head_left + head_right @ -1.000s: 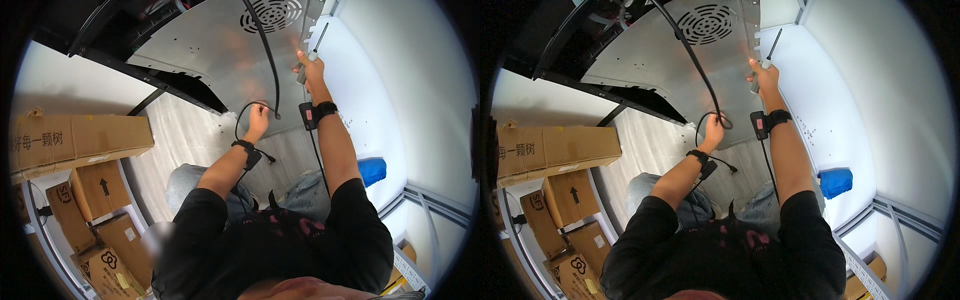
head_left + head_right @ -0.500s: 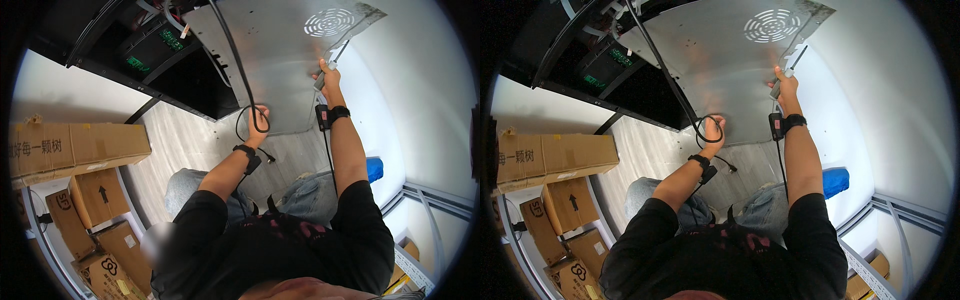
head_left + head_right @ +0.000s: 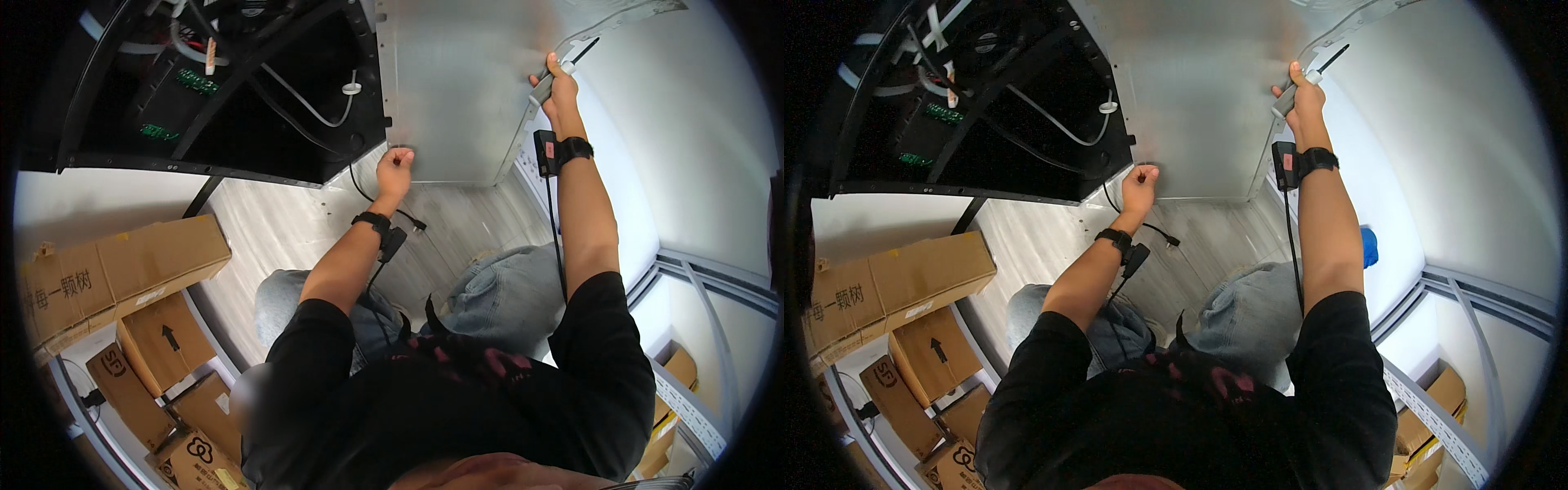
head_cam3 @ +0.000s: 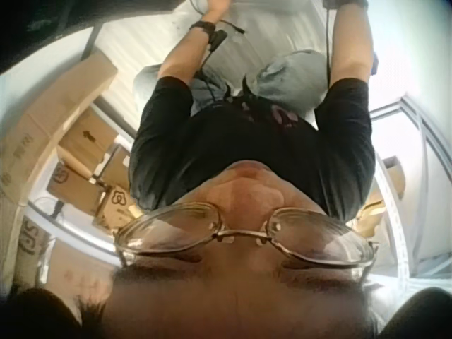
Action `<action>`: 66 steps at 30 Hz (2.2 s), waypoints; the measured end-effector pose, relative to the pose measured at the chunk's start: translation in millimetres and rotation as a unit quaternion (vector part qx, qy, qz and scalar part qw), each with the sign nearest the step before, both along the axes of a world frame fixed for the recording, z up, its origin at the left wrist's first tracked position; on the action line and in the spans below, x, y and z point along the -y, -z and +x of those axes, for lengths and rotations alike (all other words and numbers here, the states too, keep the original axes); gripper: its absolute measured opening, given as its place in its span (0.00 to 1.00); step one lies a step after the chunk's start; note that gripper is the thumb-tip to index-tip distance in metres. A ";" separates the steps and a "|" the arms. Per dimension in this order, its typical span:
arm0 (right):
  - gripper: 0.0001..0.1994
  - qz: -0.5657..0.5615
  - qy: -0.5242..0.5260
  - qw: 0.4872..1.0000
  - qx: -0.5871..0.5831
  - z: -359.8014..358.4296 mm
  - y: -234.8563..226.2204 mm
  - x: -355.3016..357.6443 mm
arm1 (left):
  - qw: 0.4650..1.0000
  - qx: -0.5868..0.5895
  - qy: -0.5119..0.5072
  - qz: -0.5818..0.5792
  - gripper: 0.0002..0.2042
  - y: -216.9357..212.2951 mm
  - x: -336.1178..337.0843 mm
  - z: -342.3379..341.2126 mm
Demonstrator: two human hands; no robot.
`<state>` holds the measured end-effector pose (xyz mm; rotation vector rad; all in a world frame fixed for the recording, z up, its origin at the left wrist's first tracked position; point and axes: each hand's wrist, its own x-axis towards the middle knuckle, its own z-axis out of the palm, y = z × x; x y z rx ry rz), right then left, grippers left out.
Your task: The person uses a screwdriver to remove screws from the back panel of a large appliance. After removing the panel, they use a blue cloth to wipe the interior components.
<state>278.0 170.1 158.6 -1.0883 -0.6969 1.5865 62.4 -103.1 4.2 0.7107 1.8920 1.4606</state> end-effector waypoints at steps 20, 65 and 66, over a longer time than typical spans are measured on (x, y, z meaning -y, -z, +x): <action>0.15 -0.042 0.203 0.966 -0.155 95.4 -2.1 -28.5 | 0.947 0.166 0.170 -0.215 0.08 10.0 -21.9 42.3; 0.06 0.062 0.362 0.928 0.066 191.9 13.2 49.0 | 0.936 0.292 -0.181 0.073 0.06 -30.7 -212.8 -18.7; 0.06 0.060 0.366 0.926 0.068 190.5 13.8 51.1 | 0.939 0.288 -0.179 0.064 0.06 -37.6 -217.4 -20.0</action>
